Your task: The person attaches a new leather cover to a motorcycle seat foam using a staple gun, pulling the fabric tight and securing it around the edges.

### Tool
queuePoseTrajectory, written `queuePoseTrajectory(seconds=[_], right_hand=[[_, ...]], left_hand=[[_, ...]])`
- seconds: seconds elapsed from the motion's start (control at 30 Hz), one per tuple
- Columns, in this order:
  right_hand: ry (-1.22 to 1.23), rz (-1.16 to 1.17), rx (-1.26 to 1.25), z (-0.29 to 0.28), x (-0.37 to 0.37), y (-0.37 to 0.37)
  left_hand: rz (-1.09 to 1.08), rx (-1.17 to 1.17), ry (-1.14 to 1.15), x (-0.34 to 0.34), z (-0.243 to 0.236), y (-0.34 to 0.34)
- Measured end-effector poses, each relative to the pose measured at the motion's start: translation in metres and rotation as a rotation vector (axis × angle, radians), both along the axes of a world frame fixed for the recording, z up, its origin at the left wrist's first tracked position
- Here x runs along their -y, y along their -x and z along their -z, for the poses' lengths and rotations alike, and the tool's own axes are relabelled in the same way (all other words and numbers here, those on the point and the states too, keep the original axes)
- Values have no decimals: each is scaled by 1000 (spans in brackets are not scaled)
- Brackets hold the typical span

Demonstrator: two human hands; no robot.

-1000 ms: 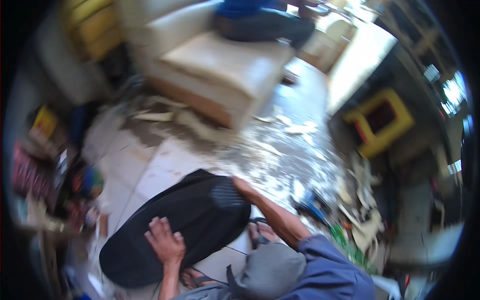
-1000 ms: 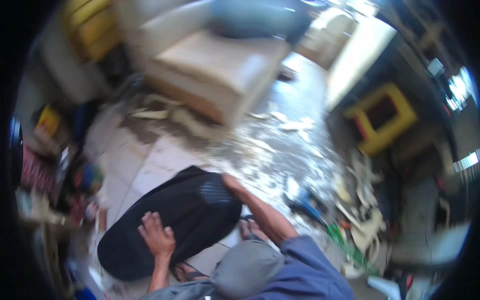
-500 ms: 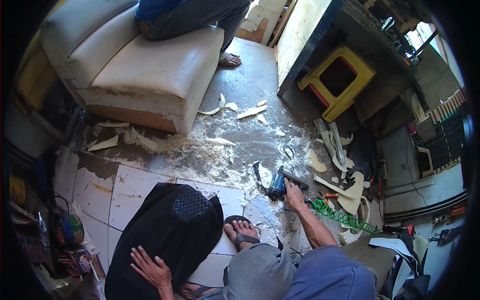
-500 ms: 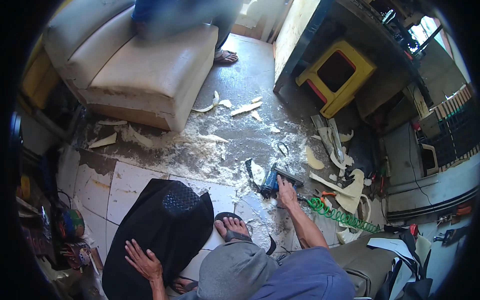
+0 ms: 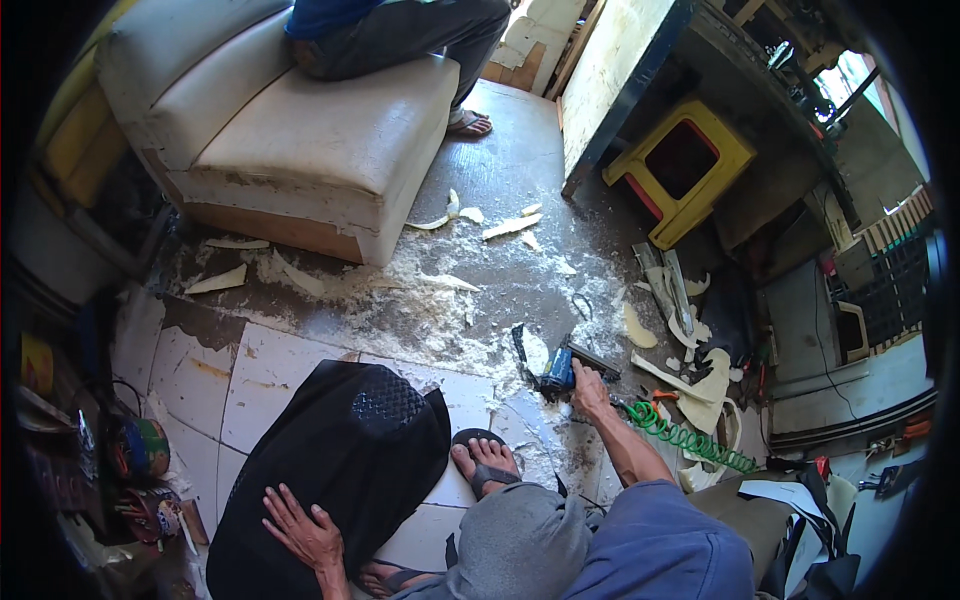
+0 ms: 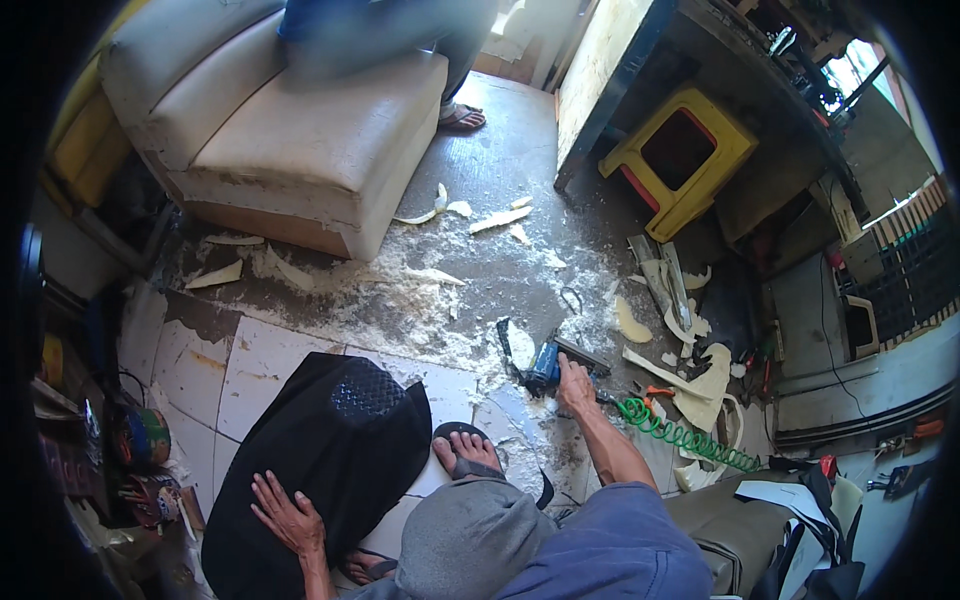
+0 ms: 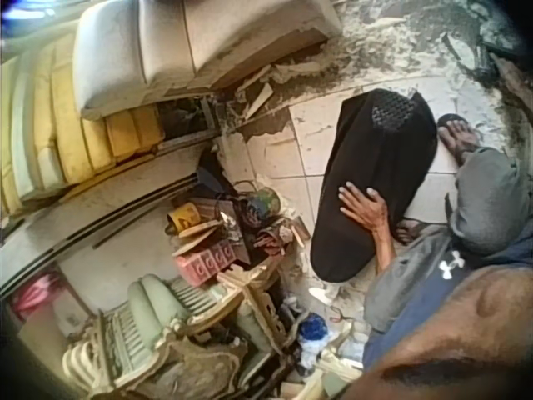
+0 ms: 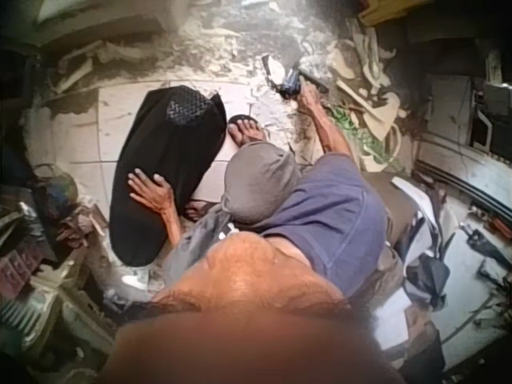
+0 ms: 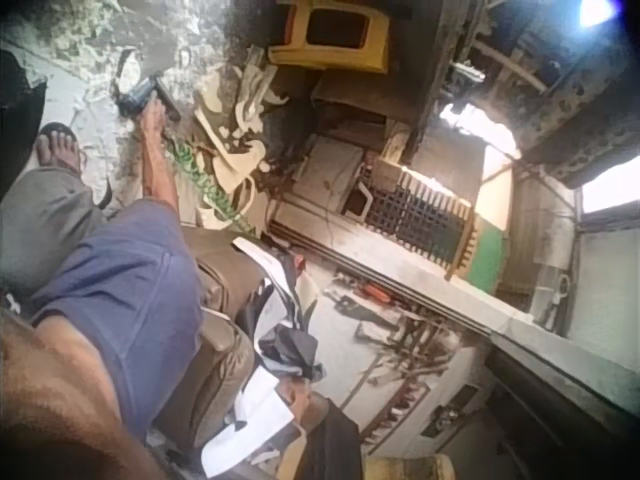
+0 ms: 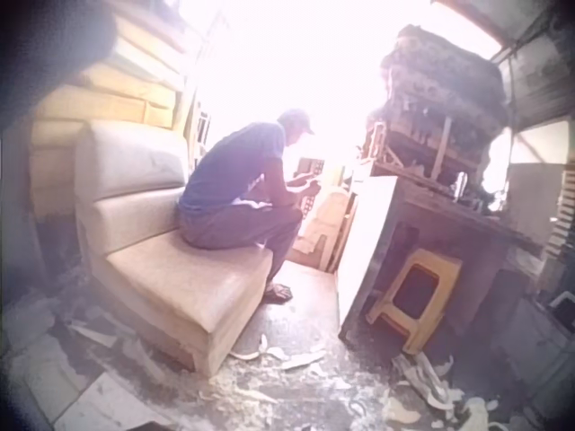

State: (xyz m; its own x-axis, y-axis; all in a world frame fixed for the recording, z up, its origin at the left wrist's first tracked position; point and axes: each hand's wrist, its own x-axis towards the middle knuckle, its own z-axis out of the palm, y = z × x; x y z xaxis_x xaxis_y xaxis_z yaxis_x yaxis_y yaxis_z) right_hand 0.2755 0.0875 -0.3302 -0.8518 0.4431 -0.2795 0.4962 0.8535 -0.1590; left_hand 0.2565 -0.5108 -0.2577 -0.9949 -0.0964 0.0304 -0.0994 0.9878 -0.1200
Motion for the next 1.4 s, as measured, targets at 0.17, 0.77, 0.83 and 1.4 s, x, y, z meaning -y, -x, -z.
queuePoseTrajectory(seconds=[0.17,0.77,0.83,1.4], right_hand=[[-81,-50,50,19,-22,-2],[541,-95,67,-49,319,187],[610,-133,132,-18,299,200],[2183,-315,-671,-311,291,294]], left_hand=[[23,-28,-198,7,1,2],[-1298,-65,-531,311,-17,-98],[-1401,-121,-687,332,-13,-113],[-875,-1514,-1771,280,-285,-103]])
